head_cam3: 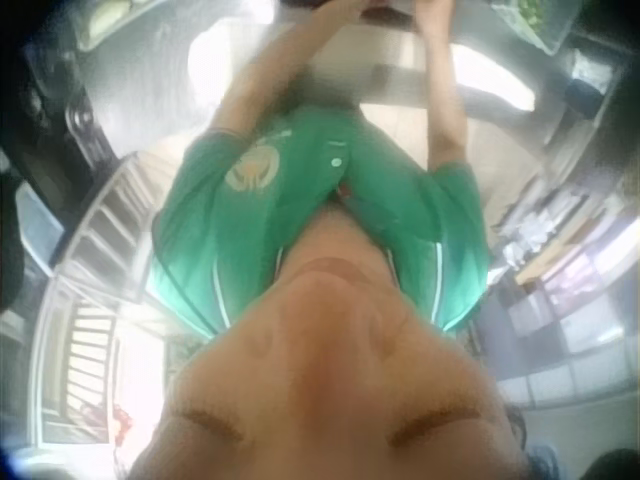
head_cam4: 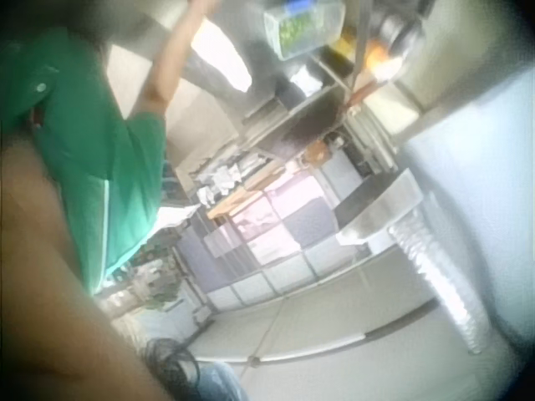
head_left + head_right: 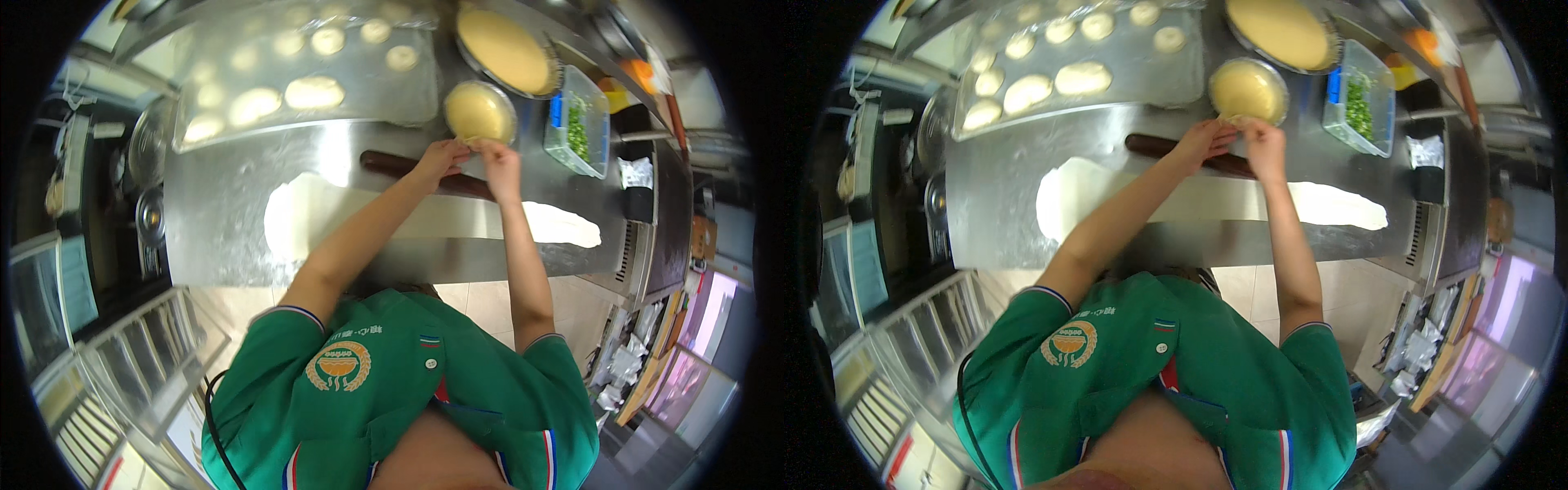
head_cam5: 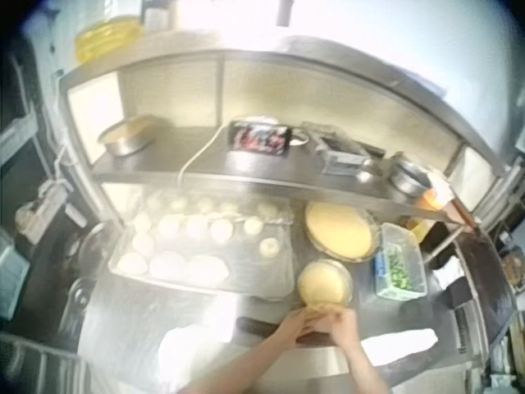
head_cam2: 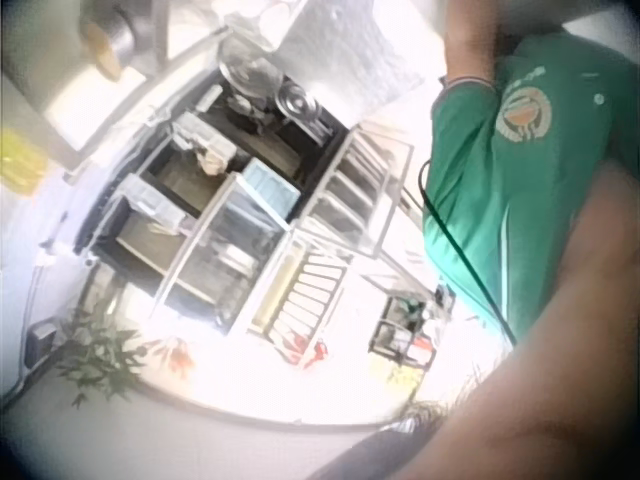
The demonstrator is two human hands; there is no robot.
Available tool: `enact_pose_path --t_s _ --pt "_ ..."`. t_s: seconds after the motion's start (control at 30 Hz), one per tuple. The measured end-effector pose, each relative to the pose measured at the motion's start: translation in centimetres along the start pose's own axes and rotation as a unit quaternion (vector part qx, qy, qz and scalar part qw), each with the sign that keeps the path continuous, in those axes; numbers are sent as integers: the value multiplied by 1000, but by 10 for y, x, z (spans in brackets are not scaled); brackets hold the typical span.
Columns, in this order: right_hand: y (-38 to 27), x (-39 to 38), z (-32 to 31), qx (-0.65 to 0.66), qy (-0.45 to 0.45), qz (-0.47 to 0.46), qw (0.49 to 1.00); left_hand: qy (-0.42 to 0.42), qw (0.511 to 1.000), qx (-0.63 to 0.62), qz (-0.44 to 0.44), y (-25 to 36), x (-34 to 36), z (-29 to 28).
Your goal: The person rolls dough balls into flat sheets using a rolling pin, spreads a yellow paste, sprinkles chopped green onions, and rolls the dough into cylindrical shapes. The finished rolls are placed on a tray.
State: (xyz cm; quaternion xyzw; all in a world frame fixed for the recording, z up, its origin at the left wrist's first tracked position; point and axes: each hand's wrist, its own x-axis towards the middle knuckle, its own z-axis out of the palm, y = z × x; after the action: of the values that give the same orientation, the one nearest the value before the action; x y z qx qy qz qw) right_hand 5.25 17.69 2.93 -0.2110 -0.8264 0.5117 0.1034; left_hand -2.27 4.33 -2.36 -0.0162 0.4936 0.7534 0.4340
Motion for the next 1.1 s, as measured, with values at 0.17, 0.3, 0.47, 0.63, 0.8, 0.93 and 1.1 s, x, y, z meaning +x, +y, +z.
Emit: enact_pose_path --t_s 0.17,0.3,0.47,0.63,0.8,0.93,1.1 --pt "13 -37 57 374 26 67 925 130 765 528 345 26 -113 -138" --pt "-53 -82 138 146 17 -168 975 197 569 780 168 -4 -207 -259" --pt "-44 -118 255 -63 -129 -326 935 211 734 595 250 12 -215 -269" --pt "-24 -139 278 -150 -336 -430 824 255 835 401 278 16 -227 -272" --pt "-26 -119 274 -191 -194 -285 919 258 774 504 282 21 -229 -292" --pt "-40 -141 301 -195 -343 -472 788 257 629 691 247 41 -209 -308" --pt "41 -139 173 -318 -389 -276 819 231 557 778 177 -19 -190 -238"
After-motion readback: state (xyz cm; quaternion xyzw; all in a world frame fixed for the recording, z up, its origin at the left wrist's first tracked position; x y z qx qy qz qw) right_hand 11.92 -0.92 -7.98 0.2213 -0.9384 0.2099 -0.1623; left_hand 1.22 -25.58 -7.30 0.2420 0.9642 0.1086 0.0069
